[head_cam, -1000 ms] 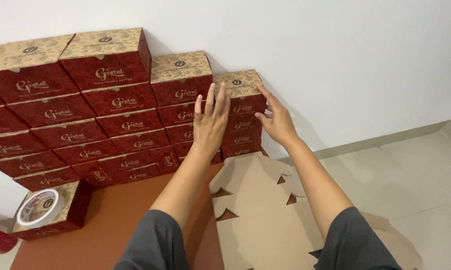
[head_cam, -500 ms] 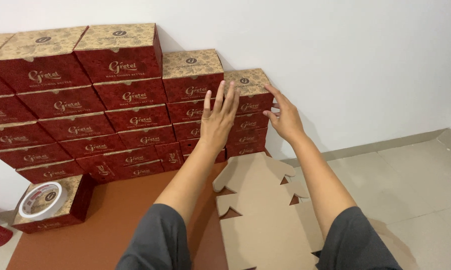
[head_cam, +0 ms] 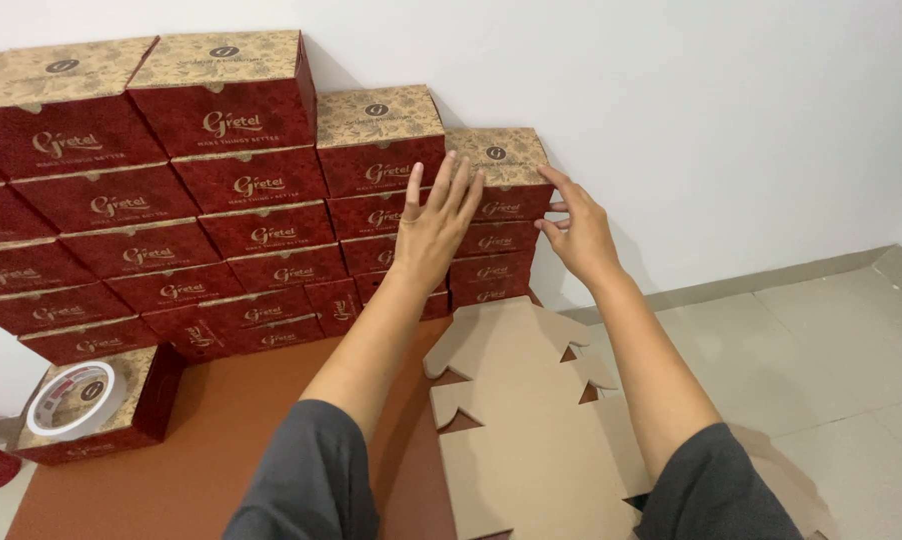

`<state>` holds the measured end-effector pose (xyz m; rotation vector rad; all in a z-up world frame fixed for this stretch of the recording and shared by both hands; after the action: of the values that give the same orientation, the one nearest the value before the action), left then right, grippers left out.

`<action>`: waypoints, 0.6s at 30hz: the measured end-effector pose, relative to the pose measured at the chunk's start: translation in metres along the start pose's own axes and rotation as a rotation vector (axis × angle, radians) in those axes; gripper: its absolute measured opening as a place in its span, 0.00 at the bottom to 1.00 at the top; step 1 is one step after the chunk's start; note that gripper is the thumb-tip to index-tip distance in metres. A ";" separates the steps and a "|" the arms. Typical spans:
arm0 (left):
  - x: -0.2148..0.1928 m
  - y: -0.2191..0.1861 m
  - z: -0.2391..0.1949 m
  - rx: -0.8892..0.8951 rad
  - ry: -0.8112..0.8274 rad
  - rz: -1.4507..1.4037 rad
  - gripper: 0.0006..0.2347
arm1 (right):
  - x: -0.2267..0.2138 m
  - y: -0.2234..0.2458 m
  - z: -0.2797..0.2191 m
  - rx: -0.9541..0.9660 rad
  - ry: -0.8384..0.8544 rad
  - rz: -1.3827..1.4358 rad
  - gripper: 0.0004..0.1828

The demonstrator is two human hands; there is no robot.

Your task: Folding and assembling a cardboard box from a flat template

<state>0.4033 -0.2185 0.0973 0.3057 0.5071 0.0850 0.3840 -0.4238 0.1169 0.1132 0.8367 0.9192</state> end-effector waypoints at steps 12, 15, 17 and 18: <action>-0.009 -0.005 -0.005 -0.037 -0.138 0.066 0.34 | -0.010 0.017 -0.004 -0.010 0.021 -0.074 0.44; -0.021 -0.003 -0.021 -0.043 0.046 -0.014 0.41 | -0.019 0.032 -0.021 -0.003 0.061 -0.141 0.40; -0.056 0.006 -0.042 -0.059 0.122 -0.130 0.34 | -0.022 0.054 -0.043 0.015 0.133 -0.173 0.39; -0.073 0.011 -0.053 -0.072 0.197 -0.243 0.28 | -0.022 0.065 -0.055 0.033 0.204 -0.201 0.38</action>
<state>0.3139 -0.2051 0.0904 0.1635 0.7313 -0.1040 0.2969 -0.4135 0.1198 -0.0370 1.0329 0.7351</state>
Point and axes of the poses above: each hand's wrist, its own z-axis towards the middle knuckle, its own x-axis out of the palm, y = z × x, the point moved 3 cm from there along z, towards the middle knuckle, and after that the axes turned 14 degrees about -x, right-handed, at the moved point
